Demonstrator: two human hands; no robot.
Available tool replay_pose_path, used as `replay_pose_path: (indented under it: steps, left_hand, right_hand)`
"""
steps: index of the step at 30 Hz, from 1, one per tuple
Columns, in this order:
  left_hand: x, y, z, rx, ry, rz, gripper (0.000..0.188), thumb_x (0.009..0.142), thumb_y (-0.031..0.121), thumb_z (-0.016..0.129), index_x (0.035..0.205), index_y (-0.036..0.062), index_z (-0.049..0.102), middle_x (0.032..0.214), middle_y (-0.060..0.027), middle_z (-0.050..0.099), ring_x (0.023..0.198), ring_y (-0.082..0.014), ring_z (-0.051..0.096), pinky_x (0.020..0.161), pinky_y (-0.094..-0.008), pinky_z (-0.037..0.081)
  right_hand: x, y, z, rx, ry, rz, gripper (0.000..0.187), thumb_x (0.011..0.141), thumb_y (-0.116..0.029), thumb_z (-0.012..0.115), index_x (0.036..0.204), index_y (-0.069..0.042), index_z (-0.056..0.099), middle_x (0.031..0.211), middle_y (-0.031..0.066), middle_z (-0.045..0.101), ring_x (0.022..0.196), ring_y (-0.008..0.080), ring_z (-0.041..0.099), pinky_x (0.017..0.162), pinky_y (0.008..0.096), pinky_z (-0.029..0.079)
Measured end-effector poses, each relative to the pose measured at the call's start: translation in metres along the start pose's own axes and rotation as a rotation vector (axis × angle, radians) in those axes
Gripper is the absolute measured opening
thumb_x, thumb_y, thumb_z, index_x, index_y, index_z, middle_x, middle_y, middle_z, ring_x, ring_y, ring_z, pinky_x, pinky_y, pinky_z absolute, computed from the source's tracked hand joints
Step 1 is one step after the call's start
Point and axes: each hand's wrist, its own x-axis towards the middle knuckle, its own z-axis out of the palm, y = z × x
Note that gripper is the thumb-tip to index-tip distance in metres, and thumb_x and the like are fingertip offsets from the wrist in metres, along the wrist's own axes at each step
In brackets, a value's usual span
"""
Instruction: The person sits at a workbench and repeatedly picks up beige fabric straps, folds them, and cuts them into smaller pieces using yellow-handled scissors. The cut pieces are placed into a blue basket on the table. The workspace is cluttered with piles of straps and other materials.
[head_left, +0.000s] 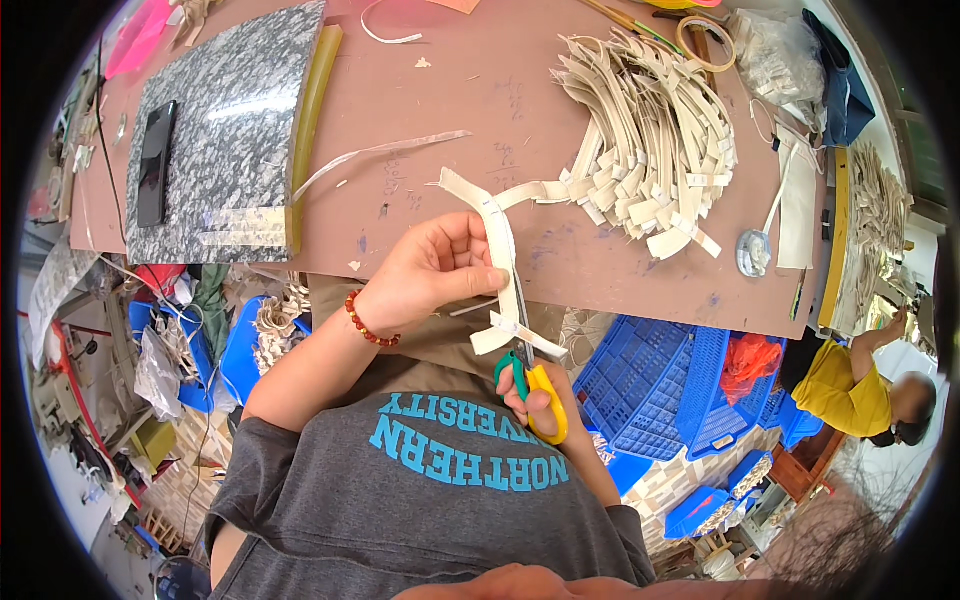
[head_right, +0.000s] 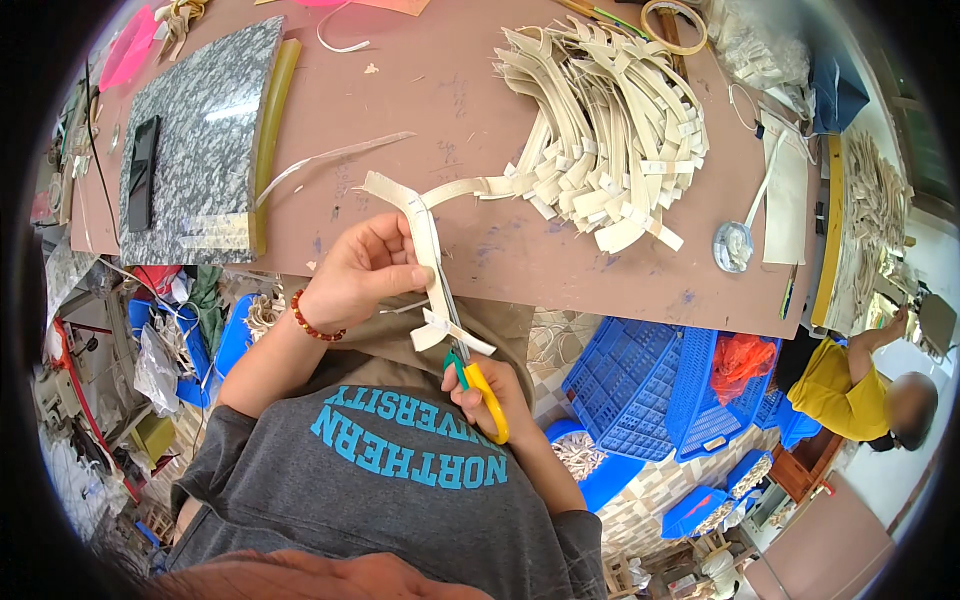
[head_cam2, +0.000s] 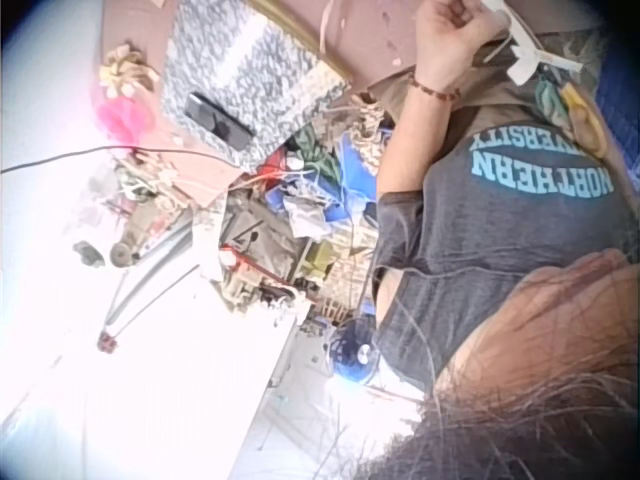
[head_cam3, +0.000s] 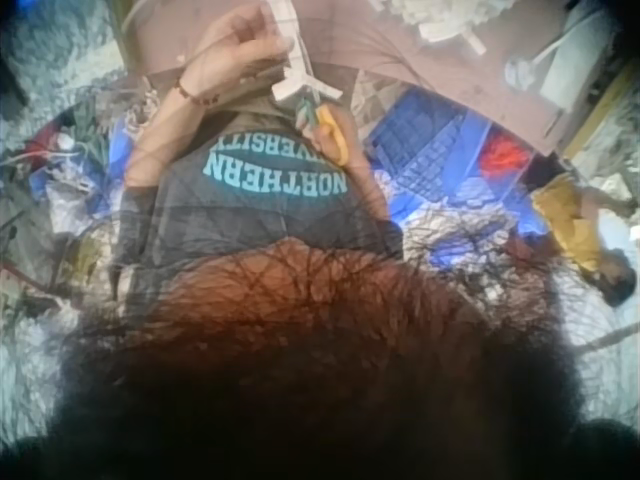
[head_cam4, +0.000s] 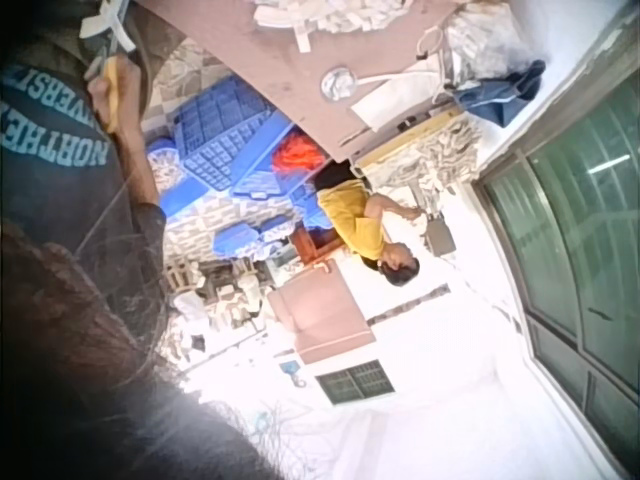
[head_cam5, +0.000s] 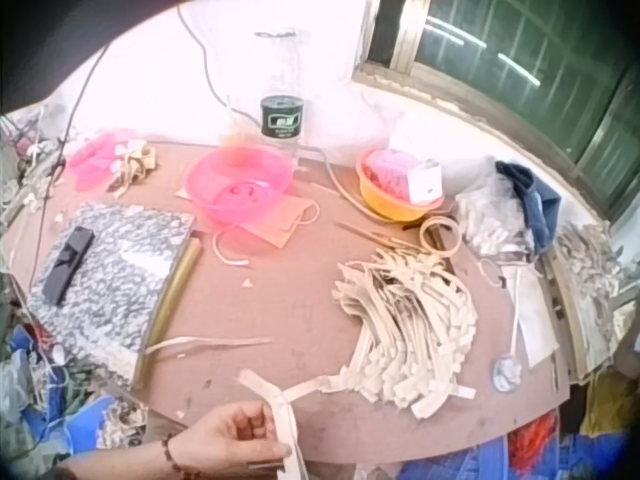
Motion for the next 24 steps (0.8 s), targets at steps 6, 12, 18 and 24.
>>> replay_pose_path:
  steps: [6, 12, 18, 24]
  left_hand:
    - [-0.0001, 0.0048, 0.0015, -0.088, 0.073, 0.027, 0.02, 0.083, 0.002, 0.063, 0.102, -0.001, 0.056, 0.088, -0.0034, 0.062, 0.078, -0.0087, 0.061, 0.072, -0.0227, 0.051]
    - [-0.0026, -0.0027, 0.002, -0.06, 0.022, 0.052, 0.019, 0.082, 0.0, 0.063, 0.101, -0.0022, 0.058, 0.088, -0.0041, 0.062, 0.078, -0.0088, 0.061, 0.07, -0.0219, 0.052]
    - [-0.0022, -0.004, 0.0024, -0.066, -0.001, 0.058, 0.019, 0.082, 0.0, 0.063, 0.1, -0.0023, 0.058, 0.087, -0.0036, 0.062, 0.077, -0.0087, 0.061, 0.07, -0.0219, 0.052]
    - [-0.0033, -0.0026, 0.0051, -0.044, -0.012, -0.019, 0.018, 0.08, -0.001, 0.064, 0.097, -0.0008, 0.059, 0.086, -0.003, 0.062, 0.077, -0.0087, 0.061, 0.069, -0.0223, 0.051]
  right_hand:
    - [0.0041, -0.007, 0.0048, -0.075, 0.003, -0.058, 0.062, 0.077, -0.061, 0.06, 0.085, 0.001, 0.054, 0.065, -0.0044, 0.048, 0.056, 0.0018, 0.041, 0.052, 0.0168, 0.033]
    - [0.0054, -0.0028, 0.0062, 0.004, -0.006, -0.048, 0.066, 0.075, -0.064, 0.058, 0.087, 0.001, 0.055, 0.066, -0.0049, 0.048, 0.057, 0.0014, 0.042, 0.052, 0.0167, 0.033]
    - [0.001, -0.0062, 0.0029, -0.007, -0.016, 0.025, 0.07, 0.073, -0.068, 0.058, 0.089, 0.0, 0.054, 0.066, -0.0038, 0.048, 0.053, 0.0019, 0.043, 0.048, 0.0164, 0.033]
    - [0.0041, -0.0028, 0.0058, 0.001, 0.001, -0.073, 0.071, 0.073, -0.069, 0.056, 0.087, 0.0, 0.054, 0.065, -0.0026, 0.048, 0.049, 0.0026, 0.043, 0.045, 0.0168, 0.033]
